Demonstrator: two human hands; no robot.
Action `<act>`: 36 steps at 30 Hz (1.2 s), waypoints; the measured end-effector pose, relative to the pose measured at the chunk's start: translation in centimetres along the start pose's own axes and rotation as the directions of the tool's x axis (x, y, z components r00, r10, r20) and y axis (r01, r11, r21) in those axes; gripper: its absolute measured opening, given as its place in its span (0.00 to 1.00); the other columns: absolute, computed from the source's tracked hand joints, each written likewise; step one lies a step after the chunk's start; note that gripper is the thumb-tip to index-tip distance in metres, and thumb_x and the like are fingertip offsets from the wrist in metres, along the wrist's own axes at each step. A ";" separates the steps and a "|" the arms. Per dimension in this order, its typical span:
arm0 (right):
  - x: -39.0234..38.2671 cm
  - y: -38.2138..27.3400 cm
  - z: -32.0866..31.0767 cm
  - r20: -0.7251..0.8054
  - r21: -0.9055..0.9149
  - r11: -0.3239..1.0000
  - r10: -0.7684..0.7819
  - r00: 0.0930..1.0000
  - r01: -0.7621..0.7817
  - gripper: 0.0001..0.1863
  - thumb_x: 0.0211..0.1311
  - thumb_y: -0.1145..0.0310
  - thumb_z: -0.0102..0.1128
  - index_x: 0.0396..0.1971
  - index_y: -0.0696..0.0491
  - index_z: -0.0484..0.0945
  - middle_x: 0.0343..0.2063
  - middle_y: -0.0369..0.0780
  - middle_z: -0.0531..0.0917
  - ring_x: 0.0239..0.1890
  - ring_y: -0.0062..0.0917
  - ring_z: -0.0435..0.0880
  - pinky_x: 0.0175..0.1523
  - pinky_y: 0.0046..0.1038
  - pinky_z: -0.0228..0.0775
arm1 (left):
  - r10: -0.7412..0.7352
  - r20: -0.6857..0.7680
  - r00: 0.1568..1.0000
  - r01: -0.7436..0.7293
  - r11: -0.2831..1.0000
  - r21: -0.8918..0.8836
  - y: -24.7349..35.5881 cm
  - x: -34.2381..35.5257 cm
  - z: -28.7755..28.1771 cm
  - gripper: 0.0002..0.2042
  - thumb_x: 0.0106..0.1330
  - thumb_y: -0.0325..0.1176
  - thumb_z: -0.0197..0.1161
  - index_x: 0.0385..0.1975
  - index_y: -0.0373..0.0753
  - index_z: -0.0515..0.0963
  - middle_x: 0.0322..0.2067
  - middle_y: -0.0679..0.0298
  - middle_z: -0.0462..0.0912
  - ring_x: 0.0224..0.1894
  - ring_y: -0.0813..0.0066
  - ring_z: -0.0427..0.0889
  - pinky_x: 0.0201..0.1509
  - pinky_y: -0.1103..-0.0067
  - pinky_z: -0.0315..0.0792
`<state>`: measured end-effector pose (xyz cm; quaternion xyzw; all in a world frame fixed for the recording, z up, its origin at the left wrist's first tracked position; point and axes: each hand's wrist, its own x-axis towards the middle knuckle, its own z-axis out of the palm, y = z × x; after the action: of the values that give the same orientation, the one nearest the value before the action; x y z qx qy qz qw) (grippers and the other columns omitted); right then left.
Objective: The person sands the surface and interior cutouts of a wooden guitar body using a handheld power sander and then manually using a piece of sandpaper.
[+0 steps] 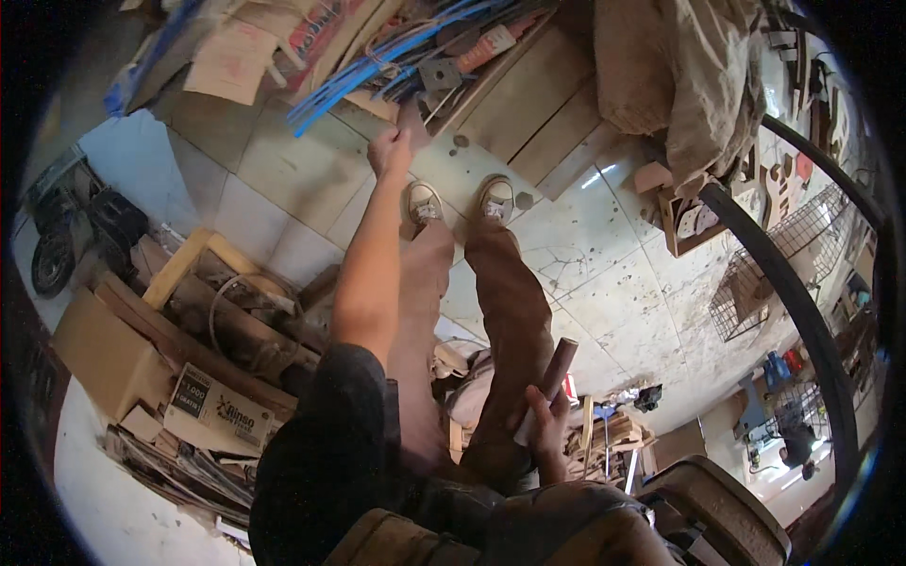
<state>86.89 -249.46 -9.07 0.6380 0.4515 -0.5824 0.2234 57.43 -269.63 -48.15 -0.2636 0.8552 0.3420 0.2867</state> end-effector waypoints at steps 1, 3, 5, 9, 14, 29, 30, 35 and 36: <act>0.0 -0.2 -0.8 0.069 0.023 0.988 0.153 0.986 -0.155 0.18 0.63 0.63 0.66 0.46 0.60 0.74 0.27 0.38 0.80 0.32 0.25 0.81 0.40 0.28 0.74 | 0.014 -0.021 1.000 -0.014 1.000 0.000 0.2 -0.8 -2.0 0.17 0.63 0.43 0.66 0.38 0.32 0.82 0.32 0.56 0.86 0.25 0.61 0.84 0.31 0.65 0.77; 2.6 5.7 -3.3 0.028 -0.079 0.997 -0.007 1.000 0.009 0.15 0.64 0.62 0.63 0.39 0.58 0.72 0.21 0.38 0.78 0.22 0.26 0.78 0.28 0.27 0.71 | -0.138 0.100 0.985 0.169 0.879 -0.447 -0.1 -2.1 -4.6 0.13 0.72 0.38 0.60 0.45 0.37 0.82 0.27 0.64 0.81 0.22 0.75 0.77 0.30 0.74 0.75; 2.8 6.6 -2.9 0.003 -0.190 0.970 -0.156 0.988 0.154 0.14 0.66 0.61 0.61 0.32 0.56 0.71 0.14 0.39 0.76 0.11 0.26 0.76 0.17 0.27 0.68 | -0.157 0.126 0.979 0.201 0.800 -0.566 -1.0 -3.5 -7.7 0.11 0.73 0.36 0.57 0.44 0.37 0.82 0.24 0.67 0.77 0.21 0.79 0.73 0.26 0.76 0.73; 3.6 5.6 -2.5 0.097 -0.126 0.979 -0.150 0.984 0.162 0.14 0.65 0.61 0.62 0.33 0.56 0.71 0.15 0.37 0.76 0.13 0.26 0.78 0.17 0.27 0.69 | -0.140 0.291 0.947 0.321 0.506 -0.801 -0.5 -7.7 -11.8 0.11 0.72 0.29 0.55 0.49 0.37 0.79 0.22 0.72 0.71 0.18 0.84 0.64 0.27 0.80 0.69; 2.1 5.0 -1.3 0.116 -0.053 0.986 -0.149 0.982 0.156 0.15 0.63 0.62 0.64 0.39 0.57 0.73 0.19 0.36 0.76 0.15 0.25 0.79 0.18 0.26 0.71 | -0.030 0.559 0.829 0.554 0.182 -0.812 1.1 -14.8 -17.0 0.16 0.72 0.28 0.47 0.55 0.32 0.75 0.22 0.73 0.72 0.19 0.87 0.61 0.32 0.85 0.68; -11.5 -10.1 -3.5 0.181 0.687 0.702 -0.414 0.892 0.187 0.40 0.66 0.38 0.57 0.62 0.57 0.63 0.41 0.50 0.85 0.13 0.15 0.70 0.17 0.16 0.66 | 0.275 0.912 0.303 0.771 0.492 -0.404 16.0 -41.1 -27.2 0.22 0.72 0.28 0.42 0.62 0.20 0.63 0.25 0.69 0.70 0.23 0.83 0.68 0.27 0.87 0.66; -12.8 -9.8 -4.7 0.130 0.724 0.655 -0.436 0.890 0.216 0.40 0.66 0.38 0.57 0.62 0.57 0.63 0.41 0.50 0.85 0.13 0.15 0.70 0.17 0.16 0.66 | 0.273 0.927 0.257 0.753 0.544 -0.369 16.2 -42.4 -27.3 0.22 0.72 0.28 0.42 0.62 0.20 0.63 0.25 0.69 0.70 0.23 0.83 0.68 0.27 0.87 0.66; -17.5 -7.9 -9.9 0.147 0.877 0.441 -0.624 0.767 0.191 0.32 0.70 0.42 0.53 0.59 0.54 0.67 0.36 0.44 0.84 0.16 0.14 0.72 0.18 0.15 0.67 | 0.239 0.971 -0.020 0.502 0.842 -0.197 17.8 -47.3 -25.9 0.25 0.67 0.31 0.51 0.62 0.23 0.66 0.27 0.69 0.73 0.26 0.81 0.72 0.30 0.85 0.71; -18.1 -6.9 -11.4 0.085 0.889 0.393 -0.647 0.758 0.236 0.30 0.70 0.43 0.54 0.57 0.54 0.70 0.34 0.42 0.84 0.17 0.14 0.73 0.19 0.16 0.68 | 0.208 0.977 -0.052 0.470 0.868 -0.160 18.4 -48.4 -25.2 0.25 0.67 0.31 0.51 0.62 0.23 0.66 0.27 0.69 0.73 0.26 0.81 0.72 0.30 0.85 0.71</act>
<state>88.82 -242.53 12.28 0.3724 0.2121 -0.8839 -0.1872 71.45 -264.30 7.45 -0.0789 0.2396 0.5834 0.7720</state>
